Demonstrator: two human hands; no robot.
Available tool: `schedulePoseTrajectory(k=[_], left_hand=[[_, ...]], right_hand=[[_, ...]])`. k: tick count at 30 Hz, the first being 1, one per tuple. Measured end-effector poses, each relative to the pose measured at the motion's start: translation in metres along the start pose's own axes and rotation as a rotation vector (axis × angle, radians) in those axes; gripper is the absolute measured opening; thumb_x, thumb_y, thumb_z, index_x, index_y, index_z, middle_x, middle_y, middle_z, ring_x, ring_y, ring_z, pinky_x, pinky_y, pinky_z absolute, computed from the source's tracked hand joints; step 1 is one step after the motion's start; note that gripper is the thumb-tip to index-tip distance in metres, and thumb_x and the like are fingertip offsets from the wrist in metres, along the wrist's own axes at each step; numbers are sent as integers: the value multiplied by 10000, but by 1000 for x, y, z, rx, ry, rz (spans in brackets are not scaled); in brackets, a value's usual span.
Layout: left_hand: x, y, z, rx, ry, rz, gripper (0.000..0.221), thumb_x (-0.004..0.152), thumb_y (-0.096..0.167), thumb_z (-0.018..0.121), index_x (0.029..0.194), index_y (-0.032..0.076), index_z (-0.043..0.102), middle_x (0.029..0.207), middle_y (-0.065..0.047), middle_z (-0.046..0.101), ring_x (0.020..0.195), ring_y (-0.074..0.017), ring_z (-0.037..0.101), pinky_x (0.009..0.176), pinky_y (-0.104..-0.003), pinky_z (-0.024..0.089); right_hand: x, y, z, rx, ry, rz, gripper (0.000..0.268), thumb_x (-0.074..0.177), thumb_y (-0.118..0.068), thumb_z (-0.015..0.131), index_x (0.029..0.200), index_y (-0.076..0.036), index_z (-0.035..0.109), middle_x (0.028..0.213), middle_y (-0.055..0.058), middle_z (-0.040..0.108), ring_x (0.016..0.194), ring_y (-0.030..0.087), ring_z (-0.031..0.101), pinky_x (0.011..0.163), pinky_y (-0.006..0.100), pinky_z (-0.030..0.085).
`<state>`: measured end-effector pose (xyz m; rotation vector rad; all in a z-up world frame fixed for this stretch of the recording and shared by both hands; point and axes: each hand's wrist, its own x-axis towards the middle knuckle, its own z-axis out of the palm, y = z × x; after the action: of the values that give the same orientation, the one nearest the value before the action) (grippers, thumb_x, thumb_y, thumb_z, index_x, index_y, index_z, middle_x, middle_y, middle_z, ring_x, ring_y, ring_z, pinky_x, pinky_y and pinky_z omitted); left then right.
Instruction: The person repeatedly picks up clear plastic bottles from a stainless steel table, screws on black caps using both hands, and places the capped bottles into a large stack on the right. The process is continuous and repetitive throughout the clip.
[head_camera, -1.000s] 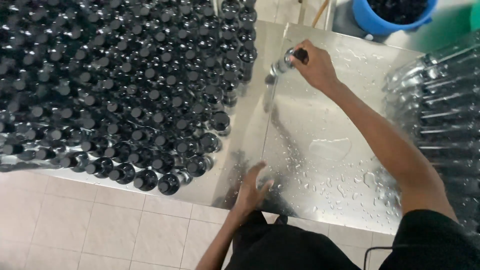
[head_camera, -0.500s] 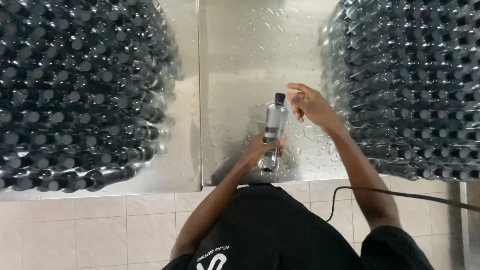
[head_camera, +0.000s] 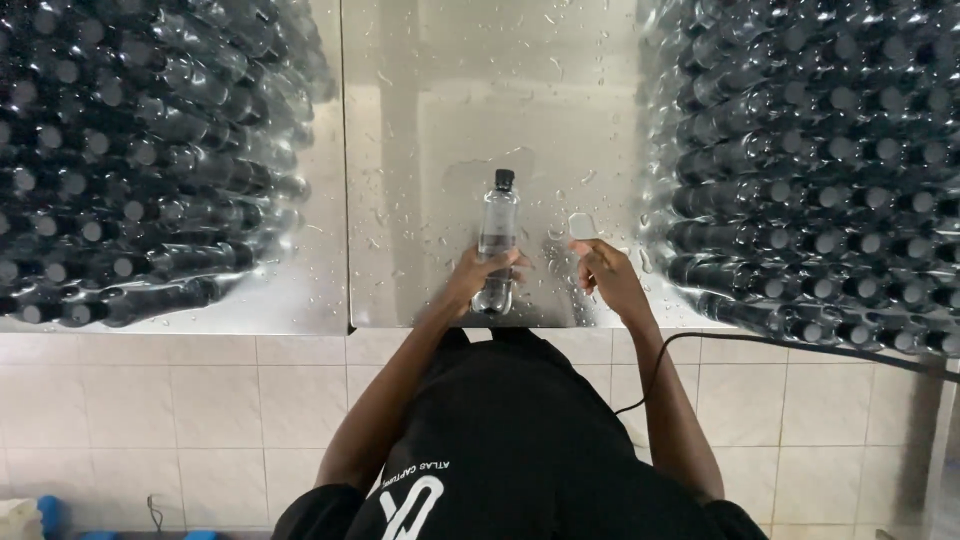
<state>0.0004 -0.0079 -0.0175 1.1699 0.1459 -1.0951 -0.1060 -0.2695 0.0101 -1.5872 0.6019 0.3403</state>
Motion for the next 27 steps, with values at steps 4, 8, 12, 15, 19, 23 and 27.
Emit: schedulePoseTrajectory(k=[4,8,12,15,19,23,27], left_hand=[[-4,-2,3,8,14,2,606,966,377,869,1363,-8,620,1254,-210,761,1077,-344,800,864,-507,694],[-16,7,8,27,3,31,622,952,337,883,1359,-36,596,1214,-217,763,1039,-358,805,854,-518,704],[-25,11,4,61,-16,62,586,971,297,847,1370,-50,594,1213,-230,744,1061,-379,794,841,-525,699],[-36,17,0,58,-54,76,546,939,286,882,1304,-12,606,1148,-196,765,976,-322,814,817,-455,710],[-47,26,-7,158,-97,138,532,937,269,852,1308,-10,592,1104,-179,741,953,-319,800,819,-464,695],[-51,27,-27,234,-203,242,542,872,184,893,1300,22,603,1007,-166,752,873,-296,813,768,-439,695],[-57,28,-51,332,-309,290,663,860,286,928,1376,24,604,1038,-137,735,924,-243,786,796,-415,676]], right_hand=[[7,4,1,-54,-28,-49,426,1148,-304,557,1394,17,690,787,159,661,714,227,685,620,360,587],[6,-27,8,-157,-58,-114,448,1146,-357,584,1388,0,704,799,148,673,731,220,695,633,365,588],[2,-60,16,-209,-70,-163,470,1139,-378,571,1412,-15,693,857,158,681,790,233,699,691,375,601],[7,-68,18,-261,-67,-222,402,1129,-294,585,1422,-46,703,878,167,674,806,238,689,723,383,598],[10,-91,24,-377,-40,-340,422,1159,-310,570,1471,-47,678,944,209,693,837,275,716,741,428,609],[7,-111,29,-519,-69,-519,610,1156,-434,547,1622,-41,505,1137,273,681,954,420,711,783,559,577],[1,-145,32,-913,-125,-686,683,1138,-617,360,1661,-181,409,1264,130,636,1079,323,714,816,523,622]])
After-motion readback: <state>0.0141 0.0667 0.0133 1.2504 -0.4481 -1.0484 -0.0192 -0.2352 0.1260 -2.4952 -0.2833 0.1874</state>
